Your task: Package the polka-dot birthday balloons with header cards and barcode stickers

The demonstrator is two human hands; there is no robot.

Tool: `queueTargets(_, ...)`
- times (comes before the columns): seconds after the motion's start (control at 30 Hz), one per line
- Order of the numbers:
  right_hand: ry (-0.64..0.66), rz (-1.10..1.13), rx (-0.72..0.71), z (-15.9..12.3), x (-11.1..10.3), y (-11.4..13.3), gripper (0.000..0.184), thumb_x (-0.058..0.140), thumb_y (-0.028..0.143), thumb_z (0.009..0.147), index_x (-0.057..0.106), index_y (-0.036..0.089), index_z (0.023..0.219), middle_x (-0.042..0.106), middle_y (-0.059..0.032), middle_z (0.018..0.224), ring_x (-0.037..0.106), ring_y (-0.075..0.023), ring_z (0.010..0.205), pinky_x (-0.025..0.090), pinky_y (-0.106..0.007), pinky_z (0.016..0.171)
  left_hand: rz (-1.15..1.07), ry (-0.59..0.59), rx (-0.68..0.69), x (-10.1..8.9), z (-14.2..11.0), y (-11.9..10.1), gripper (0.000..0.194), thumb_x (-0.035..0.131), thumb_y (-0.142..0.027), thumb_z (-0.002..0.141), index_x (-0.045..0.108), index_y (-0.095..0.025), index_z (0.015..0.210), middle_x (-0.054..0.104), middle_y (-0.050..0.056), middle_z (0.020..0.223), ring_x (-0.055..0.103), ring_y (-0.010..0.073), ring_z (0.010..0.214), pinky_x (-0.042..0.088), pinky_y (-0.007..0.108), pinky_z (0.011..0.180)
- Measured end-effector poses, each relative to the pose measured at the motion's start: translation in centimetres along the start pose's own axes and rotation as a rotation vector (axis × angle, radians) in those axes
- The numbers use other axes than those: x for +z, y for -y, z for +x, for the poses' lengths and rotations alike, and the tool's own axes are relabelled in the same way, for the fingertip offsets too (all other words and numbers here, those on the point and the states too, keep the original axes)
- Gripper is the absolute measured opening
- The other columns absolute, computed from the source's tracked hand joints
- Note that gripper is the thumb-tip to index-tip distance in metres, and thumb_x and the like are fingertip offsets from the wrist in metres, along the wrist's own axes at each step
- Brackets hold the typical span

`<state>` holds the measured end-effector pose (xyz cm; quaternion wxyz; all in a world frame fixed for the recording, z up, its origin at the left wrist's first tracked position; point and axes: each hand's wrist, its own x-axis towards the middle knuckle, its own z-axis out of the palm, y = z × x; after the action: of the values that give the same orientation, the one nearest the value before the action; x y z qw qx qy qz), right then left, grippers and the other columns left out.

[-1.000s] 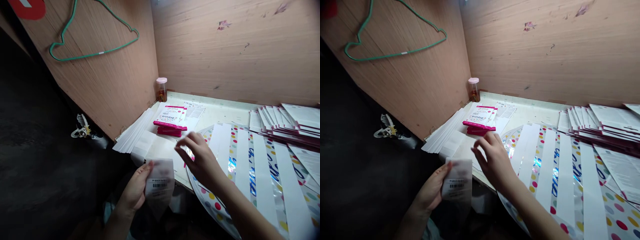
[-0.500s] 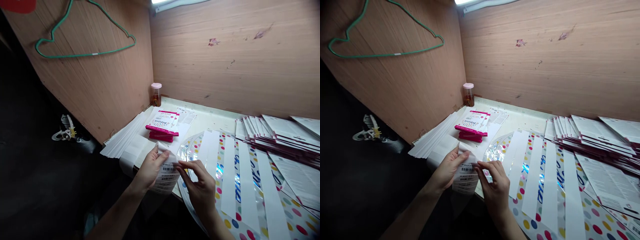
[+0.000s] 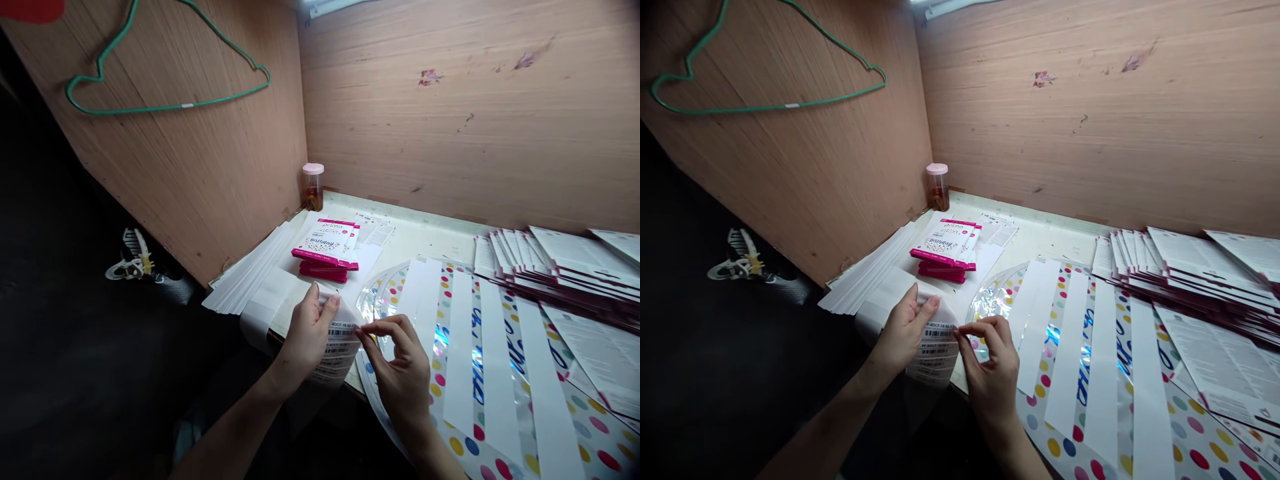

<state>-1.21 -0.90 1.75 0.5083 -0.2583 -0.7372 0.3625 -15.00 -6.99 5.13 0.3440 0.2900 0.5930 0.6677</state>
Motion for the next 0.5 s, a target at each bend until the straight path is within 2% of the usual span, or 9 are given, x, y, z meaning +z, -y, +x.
queueTargets(0.07,-0.02,-0.085,-0.094,-0.1,0.1,0.7,0.006,0.064,0.014,0.086,0.063,0.02,0.086,0.056,-0.0038,0.083,0.056,-0.0181,0.08,0.049,-0.032,0.067,-0.018,0.023,-0.025,-0.2,0.1,-0.3,0.031,0.071,-0.044,0.08,0.06,-0.018,0.093,0.066,0.001,0.074,0.062,0.0147,0.065,0.047,0.024,0.063)
queueTargets(0.17,-0.043,-0.227,-0.309,-0.8,0.0,2.0,0.017,0.063,0.004,0.083,0.062,0.019,0.09,0.06,-0.0047,0.082,0.054,-0.0196,0.082,0.05,-0.037,0.077,-0.134,0.122,-0.123,-0.8,0.6,-0.9,0.031,0.075,-0.038,0.078,0.06,-0.017,0.095,0.068,0.001,0.078,0.063,0.0142,0.068,0.05,0.025,0.068)
queueTargets(0.23,-0.004,-0.254,-0.417,-1.7,-0.6,2.8,0.024,0.062,-0.002,0.081,0.063,0.018,0.094,0.064,-0.0059,0.084,0.056,-0.0212,0.086,0.049,-0.043,0.086,-0.229,0.161,-0.193,-1.4,1.3,-1.2,0.035,0.078,-0.035,0.074,0.06,-0.015,0.097,0.069,0.002,0.079,0.065,0.0144,0.069,0.051,0.026,0.071)
queueTargets(0.3,0.039,-0.231,-0.451,-2.5,-1.5,3.7,0.028,0.063,-0.003,0.079,0.063,0.017,0.098,0.067,-0.0071,0.087,0.058,-0.0223,0.089,0.047,-0.045,0.091,-0.295,0.163,-0.251,-2.0,1.9,-1.2,0.038,0.081,-0.032,0.071,0.06,-0.014,0.098,0.069,0.002,0.079,0.065,0.014,0.068,0.051,0.025,0.07)
queueTargets(0.4,0.159,-0.046,-0.383,-2.3,-2.6,5.3,0.025,0.064,-0.001,0.078,0.062,0.02,0.092,0.067,-0.0023,0.079,0.059,-0.0182,0.082,0.049,-0.037,0.089,-0.325,0.169,-0.27,-2.2,2.4,-0.7,0.042,0.082,-0.03,0.069,0.058,-0.015,0.101,0.069,0.002,0.077,0.065,0.0139,0.065,0.051,0.024,0.067)
queueTargets(0.5,0.256,0.258,-0.071,-0.7,-1.7,6.9,0.012,0.061,0.012,0.086,0.057,0.023,0.086,0.062,0.001,0.075,0.059,-0.0151,0.073,0.051,-0.029,0.072,-0.285,0.181,-0.233,-1.4,2.3,0.1,0.041,0.08,-0.033,0.073,0.056,-0.017,0.103,0.067,0.0,0.074,0.063,0.0128,0.061,0.05,0.023,0.062)
